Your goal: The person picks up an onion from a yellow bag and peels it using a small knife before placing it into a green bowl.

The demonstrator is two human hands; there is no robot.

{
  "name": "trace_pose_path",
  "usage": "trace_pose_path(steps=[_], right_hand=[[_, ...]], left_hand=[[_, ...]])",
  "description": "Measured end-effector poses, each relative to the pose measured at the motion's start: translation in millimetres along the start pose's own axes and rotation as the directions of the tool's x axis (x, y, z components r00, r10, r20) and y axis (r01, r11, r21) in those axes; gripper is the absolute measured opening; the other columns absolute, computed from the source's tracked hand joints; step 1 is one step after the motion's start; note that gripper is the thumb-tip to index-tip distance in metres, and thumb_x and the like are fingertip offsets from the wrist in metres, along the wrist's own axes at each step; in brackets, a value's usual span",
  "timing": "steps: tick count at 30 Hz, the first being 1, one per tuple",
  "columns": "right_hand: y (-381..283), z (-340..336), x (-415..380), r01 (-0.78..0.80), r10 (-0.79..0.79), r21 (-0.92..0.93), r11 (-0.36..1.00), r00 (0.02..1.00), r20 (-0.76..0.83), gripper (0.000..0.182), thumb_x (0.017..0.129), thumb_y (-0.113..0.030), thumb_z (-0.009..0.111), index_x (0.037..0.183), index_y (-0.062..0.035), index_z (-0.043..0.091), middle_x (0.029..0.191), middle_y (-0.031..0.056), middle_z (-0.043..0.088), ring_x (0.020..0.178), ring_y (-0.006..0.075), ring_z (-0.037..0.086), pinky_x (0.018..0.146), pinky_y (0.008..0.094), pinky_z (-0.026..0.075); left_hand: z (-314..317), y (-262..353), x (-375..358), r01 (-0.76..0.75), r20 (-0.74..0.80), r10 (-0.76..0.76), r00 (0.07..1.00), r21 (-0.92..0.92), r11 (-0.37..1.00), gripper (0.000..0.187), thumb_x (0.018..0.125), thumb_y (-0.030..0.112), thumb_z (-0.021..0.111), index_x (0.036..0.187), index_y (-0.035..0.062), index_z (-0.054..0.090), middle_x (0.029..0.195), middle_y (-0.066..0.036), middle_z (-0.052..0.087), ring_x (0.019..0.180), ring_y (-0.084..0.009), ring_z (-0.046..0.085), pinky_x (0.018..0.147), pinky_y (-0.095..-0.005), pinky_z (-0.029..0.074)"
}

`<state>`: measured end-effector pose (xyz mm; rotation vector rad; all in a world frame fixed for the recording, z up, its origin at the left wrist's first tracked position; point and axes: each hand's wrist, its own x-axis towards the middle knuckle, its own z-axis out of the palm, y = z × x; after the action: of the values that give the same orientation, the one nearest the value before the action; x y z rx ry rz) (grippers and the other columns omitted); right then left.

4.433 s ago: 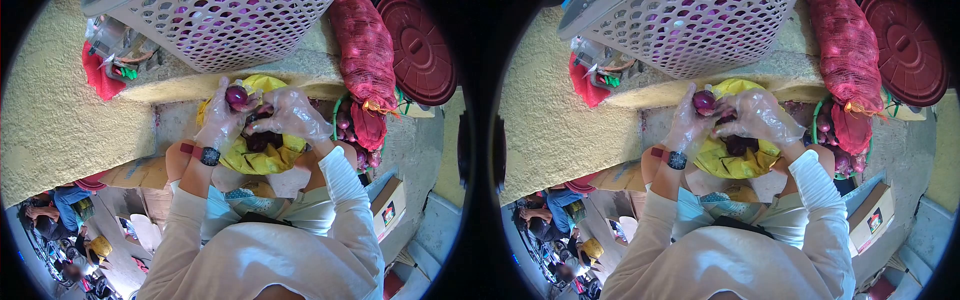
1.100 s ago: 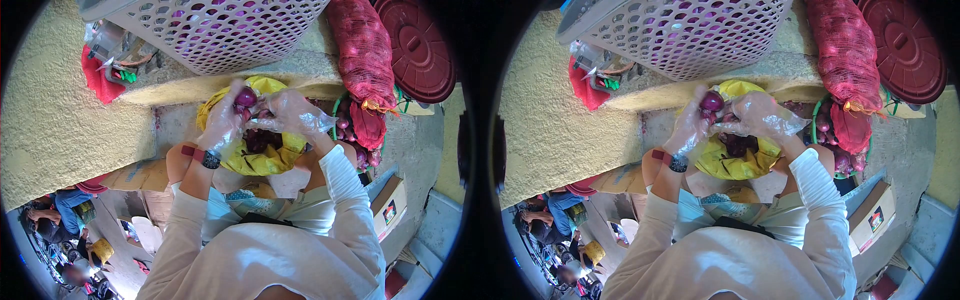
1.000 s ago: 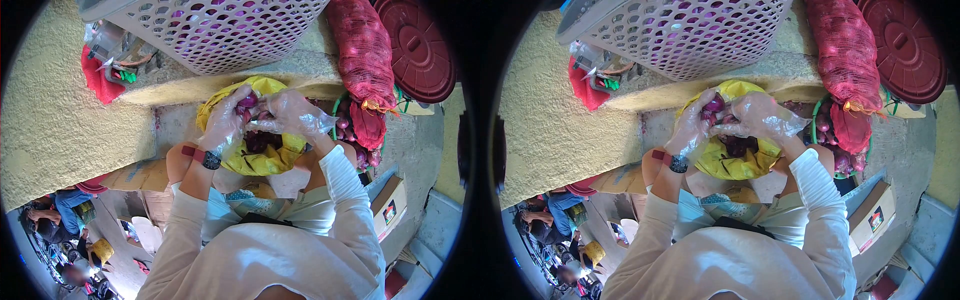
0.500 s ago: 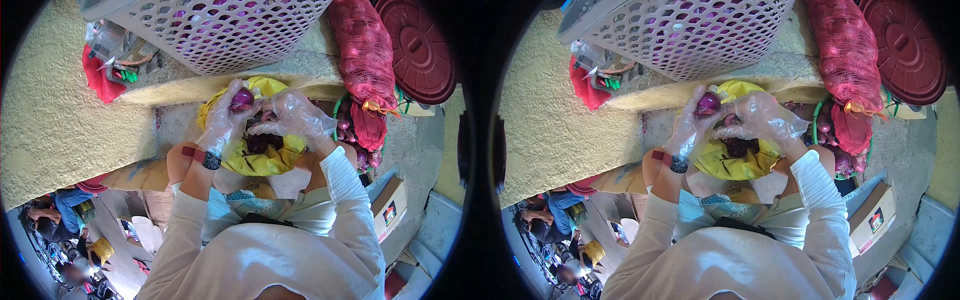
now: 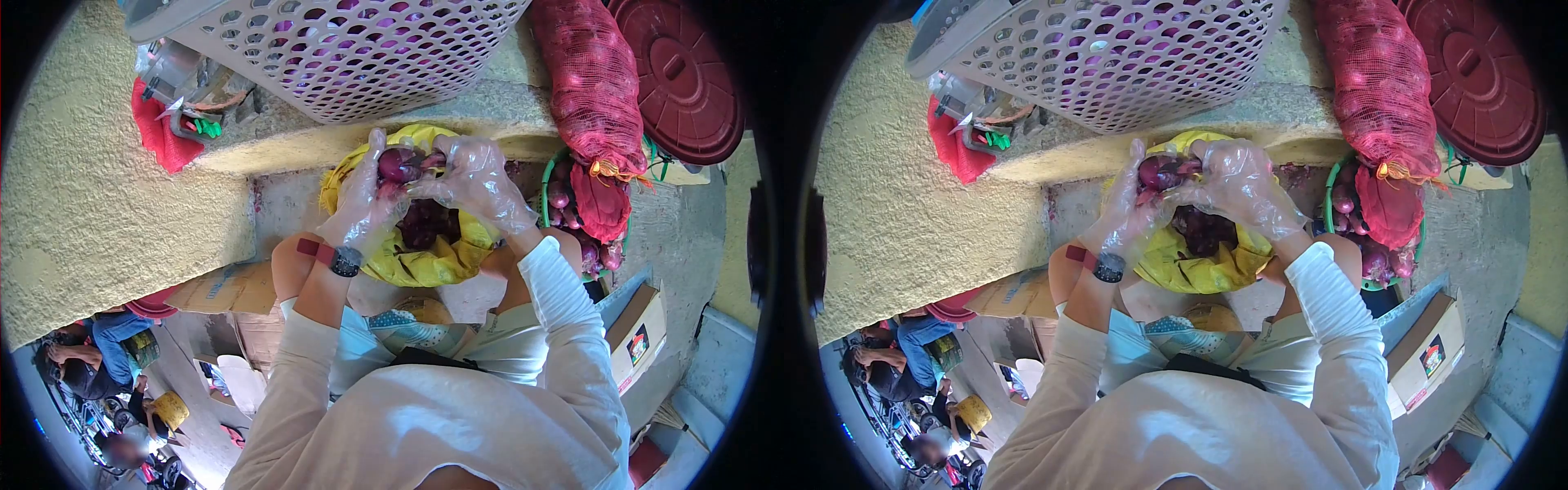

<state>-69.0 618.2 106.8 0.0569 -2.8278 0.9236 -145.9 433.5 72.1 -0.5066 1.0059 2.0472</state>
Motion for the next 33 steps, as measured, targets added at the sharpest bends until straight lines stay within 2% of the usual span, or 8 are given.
trace_pose_path(steps=[3,10,15,19,21,25,27,33], right_hand=[[1.4,3.9,0.3,-0.021,0.021,-0.026,0.999,1.000,-0.003,0.066,0.067,-0.067,0.082,0.088,-0.0068,0.067,0.074,0.0156,0.065,0.072,0.0385,0.066,0.064,0.0466,0.051],[0.7,6.5,0.9,-0.027,0.023,-0.064,0.998,0.998,-0.056,0.062,0.068,-0.064,0.083,0.089,-0.0075,0.069,0.073,0.0138,0.066,0.073,0.0366,0.068,0.065,0.0458,0.052],[-1.6,10.6,1.0,-0.068,0.083,0.165,0.984,0.993,-0.083,0.056,0.067,-0.058,0.086,0.095,-0.0111,0.074,0.081,0.0123,0.072,0.077,0.0337,0.071,0.067,0.0431,0.054],[-2.2,3.5,1.5,-0.083,0.086,0.072,0.994,0.995,-0.054,0.057,0.064,-0.058,0.088,0.095,-0.0119,0.074,0.080,0.0116,0.071,0.076,0.0341,0.070,0.066,0.0436,0.054],[1.9,3.6,3.3,-0.082,0.082,0.098,0.992,0.997,0.001,0.059,0.064,-0.049,0.095,0.093,-0.0047,0.069,0.071,0.0111,0.065,0.061,0.0232,0.060,0.060,0.0350,0.050],[3.1,6.4,2.9,-0.073,0.081,0.168,0.983,0.996,-0.043,0.061,0.063,-0.049,0.095,0.094,-0.0036,0.069,0.072,0.0109,0.065,0.060,0.0232,0.058,0.058,0.0343,0.049],[-0.6,4.2,2.2,-0.088,0.101,0.213,0.973,0.993,-0.052,0.056,0.062,-0.056,0.090,0.092,-0.0113,0.073,0.082,0.0138,0.072,0.078,0.0350,0.071,0.070,0.0441,0.055],[-0.3,5.4,2.8,-0.077,0.079,0.104,0.992,0.997,-0.011,0.058,0.061,-0.054,0.091,0.092,-0.0092,0.072,0.081,0.0149,0.072,0.079,0.0346,0.072,0.069,0.0437,0.056]], left_hand=[[-11.7,-1.5,7.4,-0.028,0.103,0.017,0.995,0.106,0.994,0.059,0.099,0.055,0.062,0.118,-0.0008,0.066,0.107,-0.014,0.074,0.081,-0.0153,0.072,0.065,-0.0232,0.060],[2.3,-1.1,-3.0,-0.029,0.119,0.035,0.992,-0.046,0.999,0.054,0.103,0.050,0.057,0.119,-0.0006,0.066,0.104,-0.014,0.074,0.077,-0.0152,0.073,0.062,-0.0221,0.060],[-1.2,-6.2,0.9,-0.075,0.193,0.075,0.978,-0.006,0.997,0.052,0.103,0.049,0.057,0.123,0.0022,0.065,0.112,-0.011,0.074,0.086,-0.0150,0.073,0.062,-0.0234,0.058],[-0.6,-7.3,1.8,-0.156,0.209,0.149,0.966,0.016,0.988,0.050,0.104,0.049,0.056,0.129,0.0068,0.065,0.119,-0.009,0.073,0.089,-0.0149,0.072,0.059,-0.0234,0.056],[-1.9,-4.6,2.5,-0.176,0.222,0.169,0.960,0.015,0.984,0.050,0.105,0.049,0.054,0.131,0.0070,0.064,0.121,-0.010,0.072,0.090,-0.0157,0.073,0.060,-0.0242,0.057],[-2.3,-2.7,3.4,-0.222,0.302,0.211,0.930,0.002,0.975,0.055,0.107,0.047,0.048,0.139,0.0028,0.055,0.126,-0.016,0.068,0.097,-0.0220,0.073,0.067,-0.0247,0.062],[4.3,-4.3,0.9,-0.228,0.281,0.216,0.935,0.010,0.974,0.055,0.108,0.049,0.046,0.138,0.0046,0.055,0.127,-0.015,0.068,0.097,-0.0205,0.073,0.067,-0.0259,0.062],[13.2,3.6,-16.3,-0.332,0.354,0.280,0.892,0.092,0.939,0.062,0.107,0.059,0.038,0.138,0.0068,0.053,0.128,-0.015,0.068,0.106,-0.0203,0.070,0.072,-0.0271,0.062]])
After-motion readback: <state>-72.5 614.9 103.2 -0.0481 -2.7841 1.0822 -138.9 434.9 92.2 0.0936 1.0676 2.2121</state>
